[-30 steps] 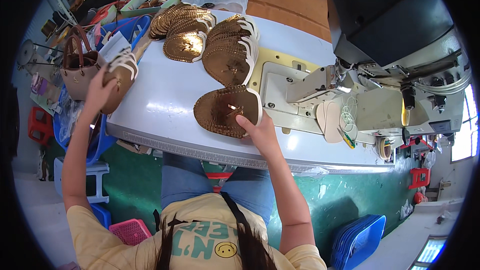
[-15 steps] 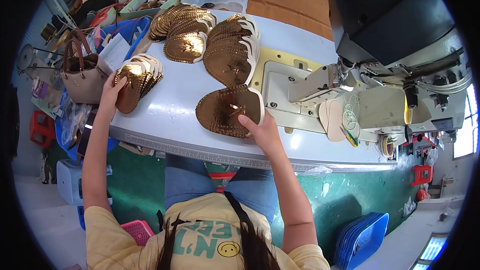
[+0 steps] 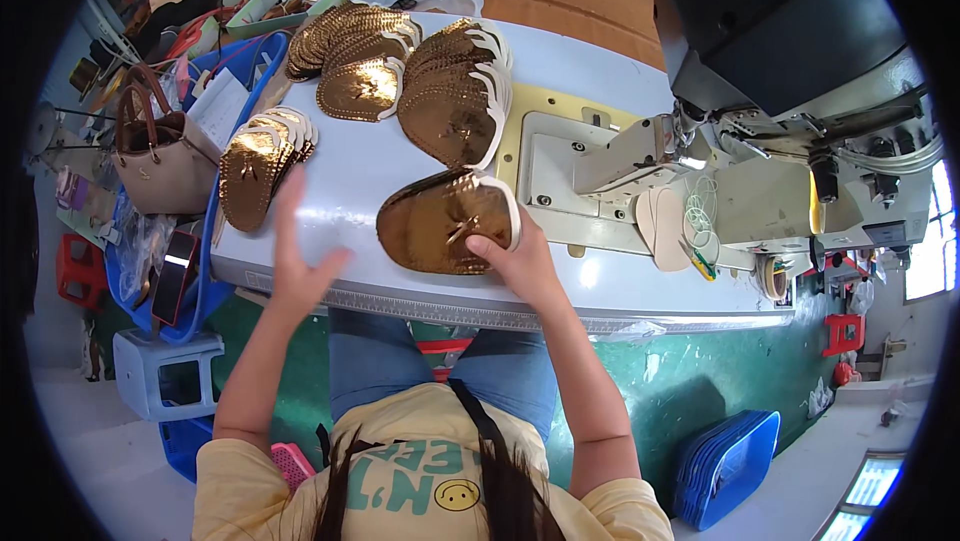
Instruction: Matching, aligning, and stacking shoe upper and insole components at a manufacturing station.
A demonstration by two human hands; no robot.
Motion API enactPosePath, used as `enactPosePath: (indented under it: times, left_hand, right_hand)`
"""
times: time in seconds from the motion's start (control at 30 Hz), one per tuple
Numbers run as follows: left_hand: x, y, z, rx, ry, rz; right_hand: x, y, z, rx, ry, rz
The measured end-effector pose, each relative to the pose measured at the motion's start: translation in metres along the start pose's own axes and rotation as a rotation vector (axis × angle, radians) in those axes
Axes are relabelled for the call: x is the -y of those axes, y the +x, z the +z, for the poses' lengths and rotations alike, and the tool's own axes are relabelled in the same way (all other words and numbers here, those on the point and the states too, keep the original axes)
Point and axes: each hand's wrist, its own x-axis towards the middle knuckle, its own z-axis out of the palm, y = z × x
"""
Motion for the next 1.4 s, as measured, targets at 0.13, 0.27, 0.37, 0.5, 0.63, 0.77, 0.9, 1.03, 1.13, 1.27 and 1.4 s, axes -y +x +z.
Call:
enactPosePath:
  times: [0.13,0.27,0.37,0.5,0.63,0.77,0.9,1.03,1.13,1.27,1.4]
  left_hand:
    - [-0.034,0.031,0.047,0.177,0.230,0.191]
    - [-0.029,0.049,0.048,0.459,-0.249,-0.161]
    - [-0.028,0.046,0.051,0.410,-0.204,-0.124]
    - [-0.042,0.033,0.048,0.394,-0.076,-0.093]
    - [-0.038,0.025,0.049,0.299,-0.058,-0.106]
    - [-0.023,0.028,0.042,0.271,-0.298,-0.351]
    - [-0.014,0.024,0.035,0.234,-0.334,-0.428]
    - [-0.006,0.025,0.041,0.223,-0.459,-0.556]
    - [0.001,0.024,0.040,0.186,-0.494,-0.575]
    - [0.005,0.017,0.038,0.213,-0.559,-0.604]
    - [0.002,0.018,0.037,0.201,-0.573,-0.615]
  right_hand:
    - [0.002,-0.016,0.003,-0.011,-0.124,-0.110]
    - [-0.001,-0.023,0.009,0.010,-0.104,-0.166]
    - [-0.004,-0.022,0.006,0.025,-0.149,-0.194]
    - [0.000,-0.026,0.007,0.076,-0.071,-0.058]
    - [0.005,-0.014,-0.001,0.113,-0.120,-0.159]
    - [0.012,0.040,-0.028,0.256,-0.033,-0.236]
    - [0.007,0.102,0.008,-0.256,-1.313,-0.635]
    - [0.001,0.137,0.025,-0.165,-1.415,-0.486]
    - [0.005,0.158,0.018,-0.204,-1.461,-0.454]
    - [0.003,0.184,0.016,-0.200,-1.481,-0.468]
    - [0.004,0.210,0.011,-0.248,-1.497,-0.498]
